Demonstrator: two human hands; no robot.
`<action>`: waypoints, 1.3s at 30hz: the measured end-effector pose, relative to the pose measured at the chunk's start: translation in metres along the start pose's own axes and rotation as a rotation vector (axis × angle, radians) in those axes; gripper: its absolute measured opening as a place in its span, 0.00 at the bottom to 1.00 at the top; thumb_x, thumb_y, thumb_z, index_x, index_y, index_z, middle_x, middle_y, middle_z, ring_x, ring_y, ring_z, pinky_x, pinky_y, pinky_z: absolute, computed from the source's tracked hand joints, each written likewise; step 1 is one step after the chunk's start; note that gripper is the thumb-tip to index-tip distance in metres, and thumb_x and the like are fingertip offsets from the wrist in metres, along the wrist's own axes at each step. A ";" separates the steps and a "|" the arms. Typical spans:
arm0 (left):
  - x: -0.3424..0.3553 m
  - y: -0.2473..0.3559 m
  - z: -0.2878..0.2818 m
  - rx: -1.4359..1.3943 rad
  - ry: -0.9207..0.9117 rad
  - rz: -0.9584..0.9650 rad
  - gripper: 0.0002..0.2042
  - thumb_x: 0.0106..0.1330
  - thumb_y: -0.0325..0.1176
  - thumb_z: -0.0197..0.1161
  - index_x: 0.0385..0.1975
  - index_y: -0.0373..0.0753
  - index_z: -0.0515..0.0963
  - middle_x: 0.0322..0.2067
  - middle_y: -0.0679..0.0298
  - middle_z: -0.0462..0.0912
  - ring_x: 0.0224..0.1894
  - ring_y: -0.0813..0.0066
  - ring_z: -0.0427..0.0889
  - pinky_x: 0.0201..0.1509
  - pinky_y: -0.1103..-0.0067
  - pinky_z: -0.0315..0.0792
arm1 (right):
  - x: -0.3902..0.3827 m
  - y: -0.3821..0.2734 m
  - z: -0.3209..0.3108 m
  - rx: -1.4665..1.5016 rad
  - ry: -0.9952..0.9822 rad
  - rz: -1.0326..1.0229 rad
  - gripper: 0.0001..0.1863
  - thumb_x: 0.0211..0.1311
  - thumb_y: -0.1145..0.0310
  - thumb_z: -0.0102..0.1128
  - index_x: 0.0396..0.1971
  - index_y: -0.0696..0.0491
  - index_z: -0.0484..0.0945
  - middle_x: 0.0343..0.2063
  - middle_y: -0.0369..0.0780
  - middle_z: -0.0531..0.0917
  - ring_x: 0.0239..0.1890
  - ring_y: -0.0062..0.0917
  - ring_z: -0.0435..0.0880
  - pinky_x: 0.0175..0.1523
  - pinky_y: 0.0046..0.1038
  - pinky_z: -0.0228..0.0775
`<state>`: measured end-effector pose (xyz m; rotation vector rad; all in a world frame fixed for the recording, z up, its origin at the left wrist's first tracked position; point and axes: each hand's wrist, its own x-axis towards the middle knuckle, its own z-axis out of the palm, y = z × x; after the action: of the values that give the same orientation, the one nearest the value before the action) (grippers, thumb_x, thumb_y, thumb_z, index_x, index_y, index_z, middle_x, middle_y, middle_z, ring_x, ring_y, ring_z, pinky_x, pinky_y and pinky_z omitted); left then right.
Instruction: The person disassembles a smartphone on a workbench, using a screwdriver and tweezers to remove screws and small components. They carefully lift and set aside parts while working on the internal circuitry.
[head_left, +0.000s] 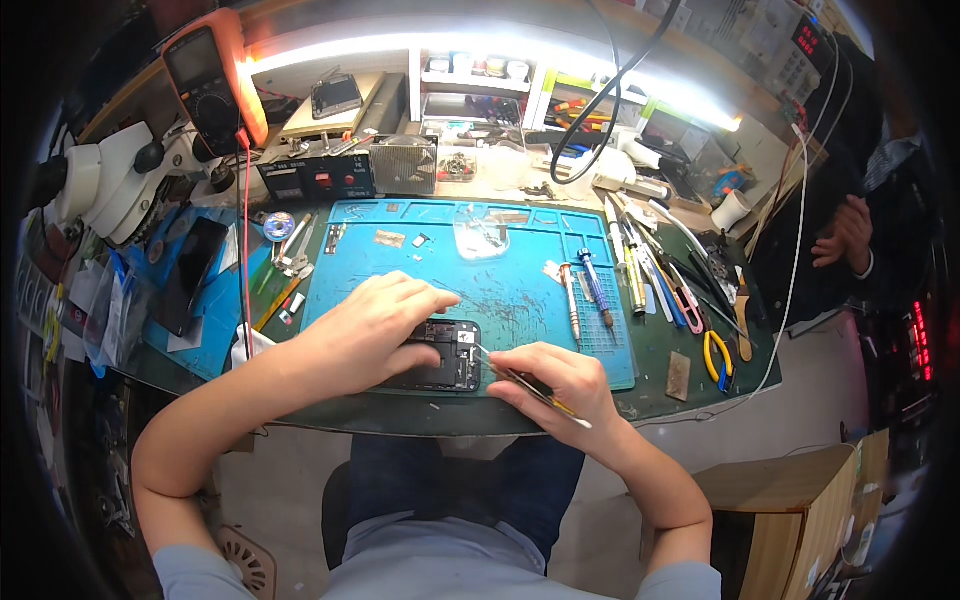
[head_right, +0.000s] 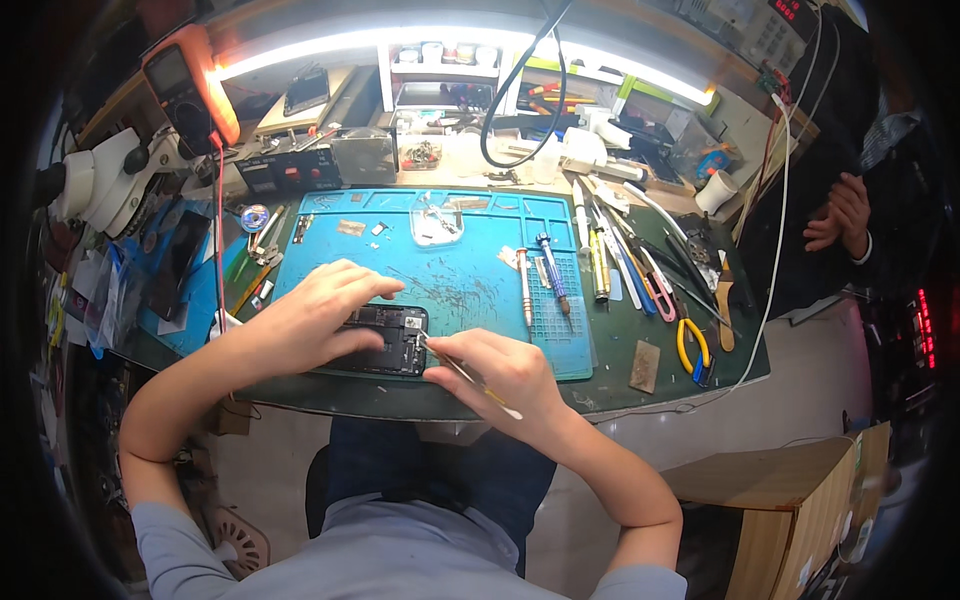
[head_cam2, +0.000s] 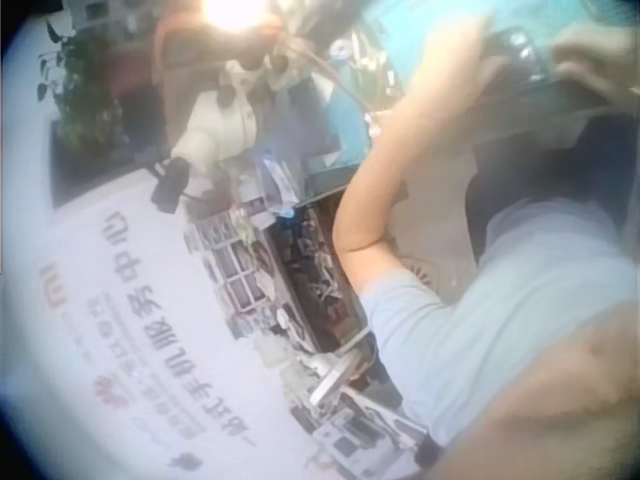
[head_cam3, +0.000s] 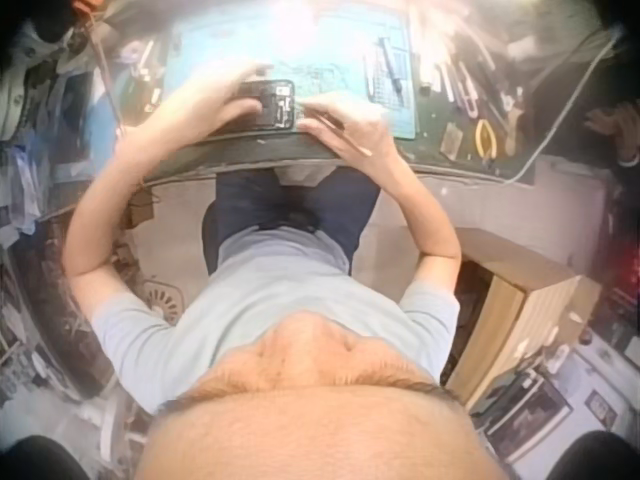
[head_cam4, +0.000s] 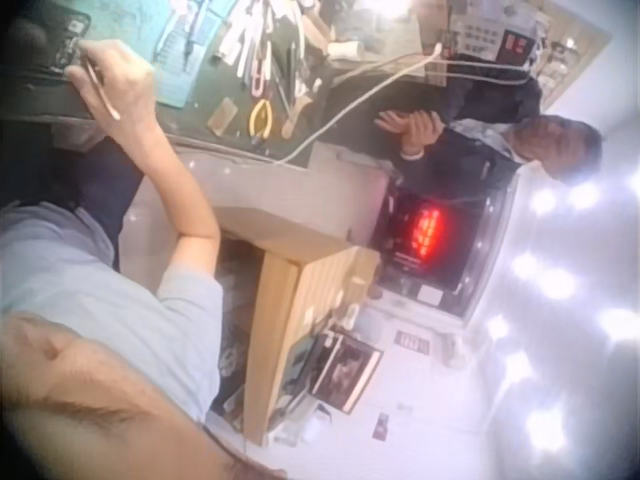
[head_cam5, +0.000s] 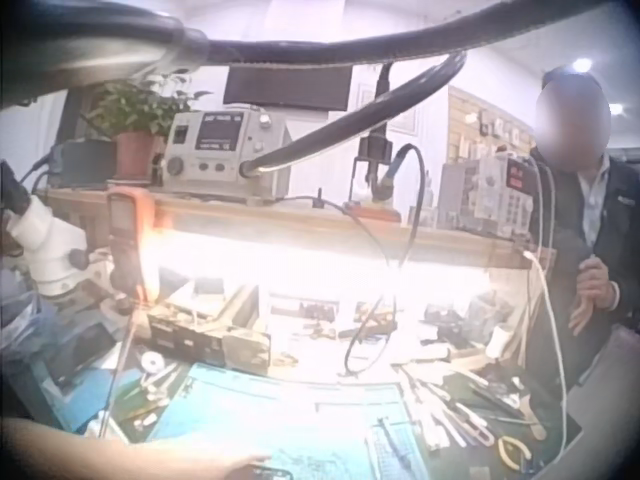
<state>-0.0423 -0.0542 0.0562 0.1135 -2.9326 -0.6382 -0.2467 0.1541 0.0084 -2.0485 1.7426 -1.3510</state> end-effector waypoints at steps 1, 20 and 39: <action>0.004 0.000 0.006 0.015 0.048 -0.008 0.28 0.68 0.30 0.74 0.67 0.35 0.75 0.56 0.53 0.85 0.64 0.51 0.80 0.71 0.60 0.73 | 0.001 0.000 0.002 0.008 -0.014 -0.012 0.13 0.68 0.68 0.77 0.48 0.56 0.88 0.37 0.43 0.91 0.35 0.35 0.92 0.40 0.32 0.84; 0.015 -0.001 0.025 -0.033 0.179 0.019 0.26 0.68 0.26 0.72 0.67 0.41 0.78 0.45 0.60 0.90 0.48 0.60 0.90 0.53 0.66 0.84 | 0.006 0.002 0.007 -0.169 -0.042 -0.149 0.15 0.61 0.73 0.79 0.48 0.54 0.90 0.40 0.41 0.92 0.38 0.34 0.93 0.40 0.32 0.85; 0.018 0.011 0.025 0.097 0.154 -0.037 0.37 0.61 0.35 0.79 0.73 0.42 0.73 0.43 0.63 0.90 0.43 0.63 0.91 0.44 0.70 0.84 | 0.004 0.000 0.008 -0.161 0.017 -0.166 0.13 0.61 0.75 0.79 0.45 0.57 0.89 0.38 0.42 0.92 0.35 0.33 0.94 0.37 0.31 0.86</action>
<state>-0.0646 -0.0359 0.0402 0.2181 -2.8179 -0.4699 -0.2415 0.1480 0.0062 -2.3199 1.7765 -1.3134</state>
